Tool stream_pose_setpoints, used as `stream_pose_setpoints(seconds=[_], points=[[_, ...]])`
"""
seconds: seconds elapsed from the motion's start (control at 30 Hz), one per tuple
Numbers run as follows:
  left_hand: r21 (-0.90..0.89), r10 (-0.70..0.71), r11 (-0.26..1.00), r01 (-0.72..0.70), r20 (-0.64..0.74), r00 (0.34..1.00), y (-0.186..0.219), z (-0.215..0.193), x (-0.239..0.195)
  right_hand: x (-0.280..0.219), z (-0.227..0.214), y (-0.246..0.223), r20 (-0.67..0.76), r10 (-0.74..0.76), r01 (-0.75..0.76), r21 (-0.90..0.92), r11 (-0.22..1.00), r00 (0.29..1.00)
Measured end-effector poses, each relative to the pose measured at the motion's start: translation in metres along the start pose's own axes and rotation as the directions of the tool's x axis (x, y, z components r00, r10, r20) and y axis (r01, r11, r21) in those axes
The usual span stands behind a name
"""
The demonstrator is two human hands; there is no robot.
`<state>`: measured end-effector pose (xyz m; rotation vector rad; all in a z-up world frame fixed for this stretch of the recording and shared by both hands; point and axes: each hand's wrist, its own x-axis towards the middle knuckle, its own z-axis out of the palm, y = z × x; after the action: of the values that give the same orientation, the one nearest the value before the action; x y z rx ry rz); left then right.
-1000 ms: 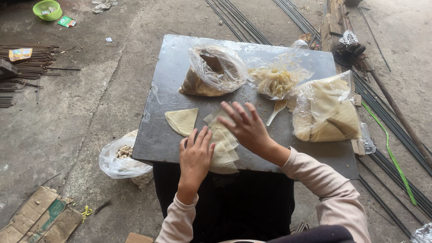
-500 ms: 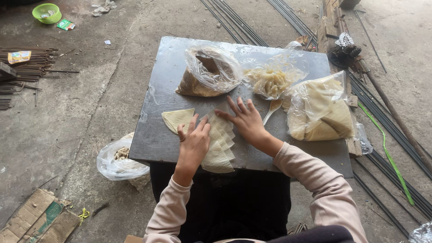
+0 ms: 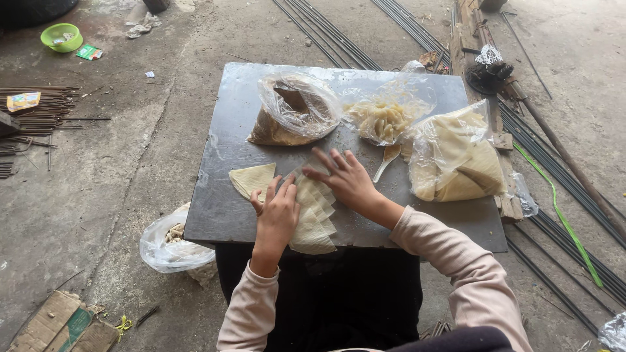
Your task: The person assembles small food packets by placing a granular filling onto thin triangular wrappers and folding them into sealed packets. The person uses a small spoon to transfer the filling and handles the wrappers by hand, stacking completed packets on the table.
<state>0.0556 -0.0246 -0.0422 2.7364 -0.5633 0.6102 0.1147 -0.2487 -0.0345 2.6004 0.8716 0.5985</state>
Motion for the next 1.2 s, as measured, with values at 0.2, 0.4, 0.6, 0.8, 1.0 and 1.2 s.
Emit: stream_pose_setpoints(seconds=[0.2,0.4,0.6,0.8,1.0,1.2], points=[[-0.045,-0.022,0.999,0.022,-0.006,1.000,-0.002,0.006,0.000,0.009,0.012,0.015,0.038,0.137,-0.128,-0.180,0.975,0.990],[-0.064,-0.025,0.998,0.022,-0.042,0.999,-0.004,0.010,-0.003,-0.013,0.001,0.049,-0.007,0.347,-0.346,-0.097,0.933,0.938],[-0.087,-0.025,0.996,0.018,-0.078,0.997,-0.006,0.009,-0.004,-0.043,-0.057,0.064,0.461,0.517,-0.649,0.192,0.736,0.722],[-0.153,-0.021,0.988,0.003,-0.118,0.993,-0.007,0.009,-0.002,-0.057,-0.067,0.058,0.430,0.523,-0.667,0.325,0.671,0.736],[-0.192,-0.008,0.981,-0.029,-0.189,0.982,-0.008,-0.002,-0.005,-0.082,-0.053,0.067,0.435,0.535,-0.690,0.483,0.540,0.724],[-0.234,0.009,0.970,-0.062,-0.221,0.975,-0.009,-0.011,-0.012,-0.103,-0.046,0.082,0.453,0.551,-0.639,0.742,0.203,0.701]])
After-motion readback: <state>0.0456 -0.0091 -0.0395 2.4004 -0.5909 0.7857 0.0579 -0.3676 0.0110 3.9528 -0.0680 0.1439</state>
